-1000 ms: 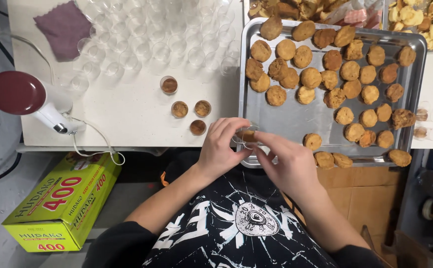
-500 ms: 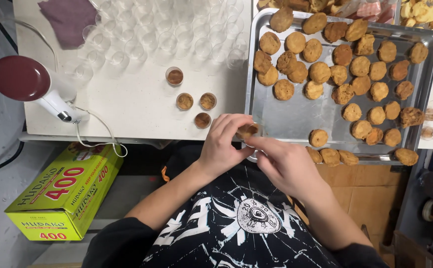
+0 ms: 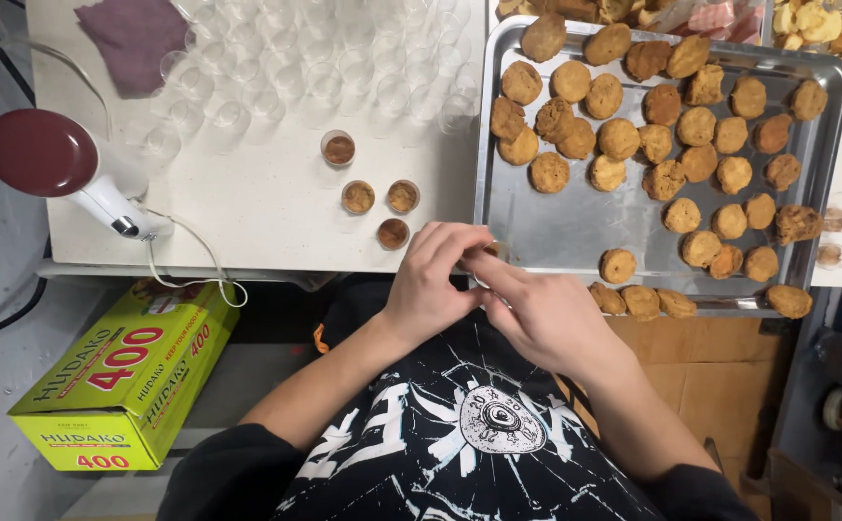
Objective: Packing small cookies or fried dough balls from a metal tray into plastic cups.
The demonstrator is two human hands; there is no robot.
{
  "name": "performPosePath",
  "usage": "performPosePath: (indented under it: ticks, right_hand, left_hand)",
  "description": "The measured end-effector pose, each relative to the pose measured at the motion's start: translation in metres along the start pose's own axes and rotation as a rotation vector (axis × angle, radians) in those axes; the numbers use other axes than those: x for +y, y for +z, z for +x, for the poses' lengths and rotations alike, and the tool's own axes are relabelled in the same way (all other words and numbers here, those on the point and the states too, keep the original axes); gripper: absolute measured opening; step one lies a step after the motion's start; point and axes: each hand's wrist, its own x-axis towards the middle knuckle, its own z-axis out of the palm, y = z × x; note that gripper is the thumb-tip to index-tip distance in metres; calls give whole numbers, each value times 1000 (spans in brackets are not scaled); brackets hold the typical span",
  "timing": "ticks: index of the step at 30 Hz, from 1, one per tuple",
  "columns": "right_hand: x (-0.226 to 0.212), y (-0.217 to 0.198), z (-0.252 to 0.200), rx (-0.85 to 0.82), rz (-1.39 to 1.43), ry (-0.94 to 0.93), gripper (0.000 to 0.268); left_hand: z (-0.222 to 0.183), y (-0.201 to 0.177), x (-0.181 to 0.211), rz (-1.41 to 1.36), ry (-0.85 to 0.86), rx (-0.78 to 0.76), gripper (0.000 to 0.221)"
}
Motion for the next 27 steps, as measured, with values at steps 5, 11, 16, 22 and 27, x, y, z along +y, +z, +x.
performPosePath:
  ticks: [5,11,16,22,27]
  right_hand:
    - [5,7,-3,135,-3,-75,36]
    - [4,1,-14,176,-1,-94,36]
    - [2,-2,-11,243,-28,-76,40]
    - [6,3,-3,-5,-132,50,26]
    - [0,-3,-10,165,16,-95,35]
  left_hand:
    - [0,-2,3,3,8,3,58]
    - [0,-4,6,7,-5,-8,58]
    - [-1,-3,7,-7,9,-17,56]
    - [-5,0,2,14,14,-29,57]
    - [-2,-3,7,-26,18,-11,60]
